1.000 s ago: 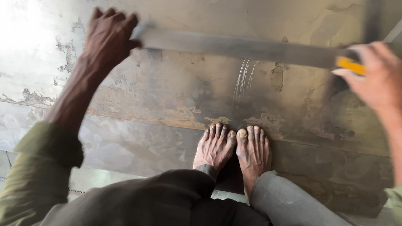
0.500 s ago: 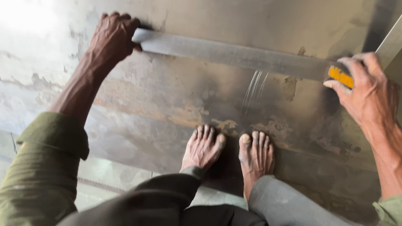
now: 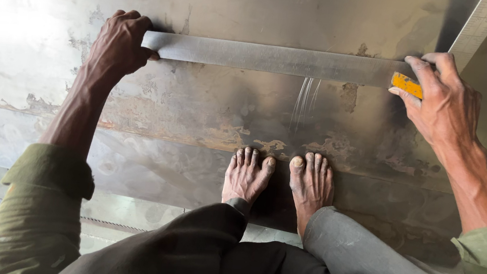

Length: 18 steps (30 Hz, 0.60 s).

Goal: The person uses a metal square and a utility knife to score and cut a large sheet of metal on the floor. They repeatedly align the square, score along the edge, and reposition to continue the cut.

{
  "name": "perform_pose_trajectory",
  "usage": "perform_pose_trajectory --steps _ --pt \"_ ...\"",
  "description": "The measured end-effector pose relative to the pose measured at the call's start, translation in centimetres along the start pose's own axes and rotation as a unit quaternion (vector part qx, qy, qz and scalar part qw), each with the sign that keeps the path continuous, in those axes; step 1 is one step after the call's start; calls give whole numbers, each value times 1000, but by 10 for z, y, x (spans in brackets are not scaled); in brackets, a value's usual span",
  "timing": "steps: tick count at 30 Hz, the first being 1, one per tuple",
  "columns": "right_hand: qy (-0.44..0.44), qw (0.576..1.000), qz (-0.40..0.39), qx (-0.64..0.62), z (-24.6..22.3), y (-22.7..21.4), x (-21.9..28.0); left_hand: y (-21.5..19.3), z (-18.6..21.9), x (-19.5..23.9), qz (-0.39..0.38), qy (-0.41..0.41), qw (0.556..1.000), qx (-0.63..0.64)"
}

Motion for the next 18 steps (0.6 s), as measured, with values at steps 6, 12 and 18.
perform_pose_trajectory --steps 6,12,18 --pt "-6 1000 5 8 1 2 2 5 -1 3 -22 6 998 -52" --pt "-2 1000 -5 18 -3 1 2 13 -11 2 15 -32 999 -2" --pt "-11 1000 5 21 -15 -10 -8 18 -16 4 24 -36 999 -2"
Point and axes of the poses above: each hand's wrist, its own x-axis away from the middle knuckle, its own y-axis out of the palm, z = x × y, the point moved 4 cm from there along -x, towards the middle knuckle, and after that the axes turned 15 degrees about z, right-handed, at the moved point
